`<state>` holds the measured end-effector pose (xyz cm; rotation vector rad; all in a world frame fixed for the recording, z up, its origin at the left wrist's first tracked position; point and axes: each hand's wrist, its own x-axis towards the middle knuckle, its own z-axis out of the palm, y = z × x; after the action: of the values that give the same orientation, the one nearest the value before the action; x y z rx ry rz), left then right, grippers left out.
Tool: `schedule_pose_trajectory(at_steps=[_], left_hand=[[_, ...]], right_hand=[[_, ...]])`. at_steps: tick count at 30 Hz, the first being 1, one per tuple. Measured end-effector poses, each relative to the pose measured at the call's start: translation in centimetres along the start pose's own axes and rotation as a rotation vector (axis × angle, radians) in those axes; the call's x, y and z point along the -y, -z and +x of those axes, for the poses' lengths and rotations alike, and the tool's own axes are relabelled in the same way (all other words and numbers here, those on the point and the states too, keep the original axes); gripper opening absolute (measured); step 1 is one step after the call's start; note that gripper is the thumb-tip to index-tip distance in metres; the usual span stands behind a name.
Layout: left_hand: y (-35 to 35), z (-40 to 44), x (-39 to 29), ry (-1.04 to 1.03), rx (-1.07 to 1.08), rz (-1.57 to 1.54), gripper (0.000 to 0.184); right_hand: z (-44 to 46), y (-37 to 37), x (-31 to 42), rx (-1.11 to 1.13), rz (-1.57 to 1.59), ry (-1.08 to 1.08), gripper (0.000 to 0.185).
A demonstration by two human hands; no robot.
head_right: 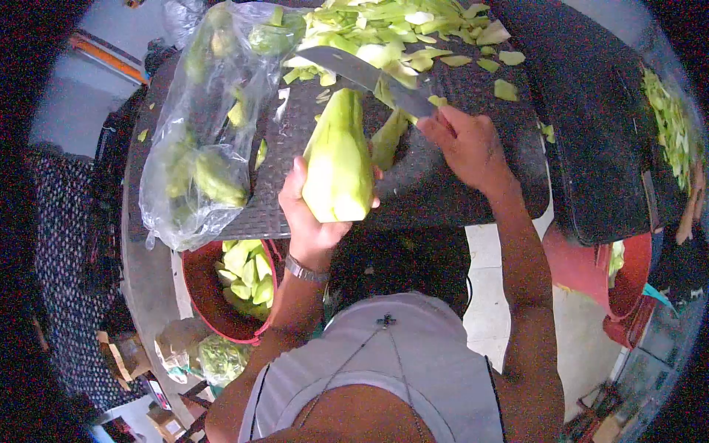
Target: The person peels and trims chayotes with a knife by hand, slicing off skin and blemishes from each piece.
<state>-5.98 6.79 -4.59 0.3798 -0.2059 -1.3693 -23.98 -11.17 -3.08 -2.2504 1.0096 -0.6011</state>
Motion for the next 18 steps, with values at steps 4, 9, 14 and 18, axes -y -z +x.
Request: schedule_pose_trajectory(at_steps=[4,9,14,18], left_hand=[[1.6,1.0,-0.2,-0.057,-0.055,0.032,0.060],[1.3,0.6,-0.1,-0.018,-0.004,0.039,0.065],[1.2,1.0,-0.3,0.005,0.017,-0.009,0.071],[1.3,0.4,-0.1,0.012,0.031,-0.050,0.074]], right_hand=[[-2.7,-0.3,4.0,0.091,0.019,0.281,0.045],[-1.3,-1.0,2.9,0.082,-0.001,0.255,0.046],[0.1,-1.0,1.3,0.057,-0.069,0.185,0.051],[1.5,-1.1,-1.2,0.003,-0.191,0.112,0.052]])
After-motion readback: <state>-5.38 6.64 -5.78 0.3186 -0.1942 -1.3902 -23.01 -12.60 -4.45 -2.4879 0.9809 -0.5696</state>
